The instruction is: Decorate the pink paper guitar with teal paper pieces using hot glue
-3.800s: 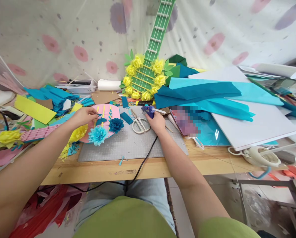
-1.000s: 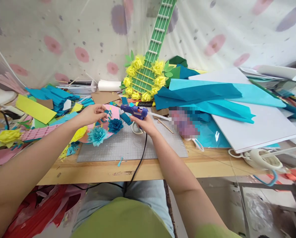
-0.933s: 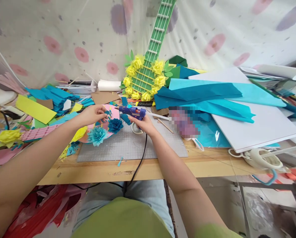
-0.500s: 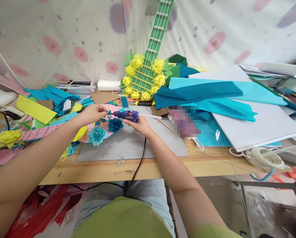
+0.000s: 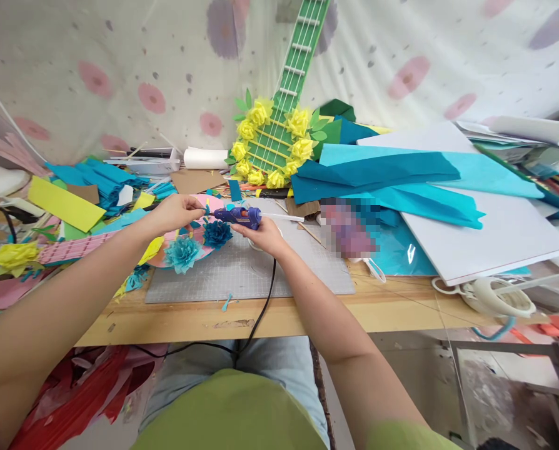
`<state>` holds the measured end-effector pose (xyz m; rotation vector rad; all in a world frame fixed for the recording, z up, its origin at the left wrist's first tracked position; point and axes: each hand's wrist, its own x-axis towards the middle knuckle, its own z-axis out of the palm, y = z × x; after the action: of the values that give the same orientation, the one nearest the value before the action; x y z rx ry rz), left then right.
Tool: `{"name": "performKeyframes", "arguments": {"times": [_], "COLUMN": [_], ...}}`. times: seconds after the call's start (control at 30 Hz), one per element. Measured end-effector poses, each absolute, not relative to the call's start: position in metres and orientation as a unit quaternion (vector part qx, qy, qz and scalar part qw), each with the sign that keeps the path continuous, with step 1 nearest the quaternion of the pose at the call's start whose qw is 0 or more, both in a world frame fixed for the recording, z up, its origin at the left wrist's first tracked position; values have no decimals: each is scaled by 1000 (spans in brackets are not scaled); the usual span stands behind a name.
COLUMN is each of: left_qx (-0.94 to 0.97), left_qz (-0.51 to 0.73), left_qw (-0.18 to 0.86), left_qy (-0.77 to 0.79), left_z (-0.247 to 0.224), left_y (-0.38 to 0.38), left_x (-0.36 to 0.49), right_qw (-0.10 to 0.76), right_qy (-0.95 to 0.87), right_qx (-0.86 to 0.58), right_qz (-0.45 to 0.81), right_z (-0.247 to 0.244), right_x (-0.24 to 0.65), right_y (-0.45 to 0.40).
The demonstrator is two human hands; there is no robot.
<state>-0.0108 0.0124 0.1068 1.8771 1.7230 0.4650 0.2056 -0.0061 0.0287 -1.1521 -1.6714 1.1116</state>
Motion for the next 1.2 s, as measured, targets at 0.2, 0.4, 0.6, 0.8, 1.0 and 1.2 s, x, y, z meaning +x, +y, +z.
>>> {"name": "performKeyframes", "arguments": {"times": [0.2, 0.4, 0.6, 0.8, 1.0, 1.2], "left_qx": [696, 700, 699, 690, 687, 664], "left_qz": [168, 151, 152, 156, 159, 196], "left_qw": [275, 267, 269, 279, 291, 350], "left_qy": [642, 645, 645, 649, 647, 632], "left_z": [107, 106, 105, 106, 110, 115], "left_y": [12, 13, 14, 14, 12, 8], "left_x": [-11, -10, -10, -10, -10, -9], "right_qw": [413, 427, 430, 416, 408, 402], "right_qy": [-658, -649, -640, -647, -654, -646], "right_qx": [-445, -438, -442, -453, -450, -459], "right_qz": [444, 452, 458, 451, 452, 459], "right_z": [28, 32, 35, 33, 30, 34], "right_x": [205, 204, 204, 204, 205, 206], "right_y": [-5, -7, -8, -8, -7, -8]}}
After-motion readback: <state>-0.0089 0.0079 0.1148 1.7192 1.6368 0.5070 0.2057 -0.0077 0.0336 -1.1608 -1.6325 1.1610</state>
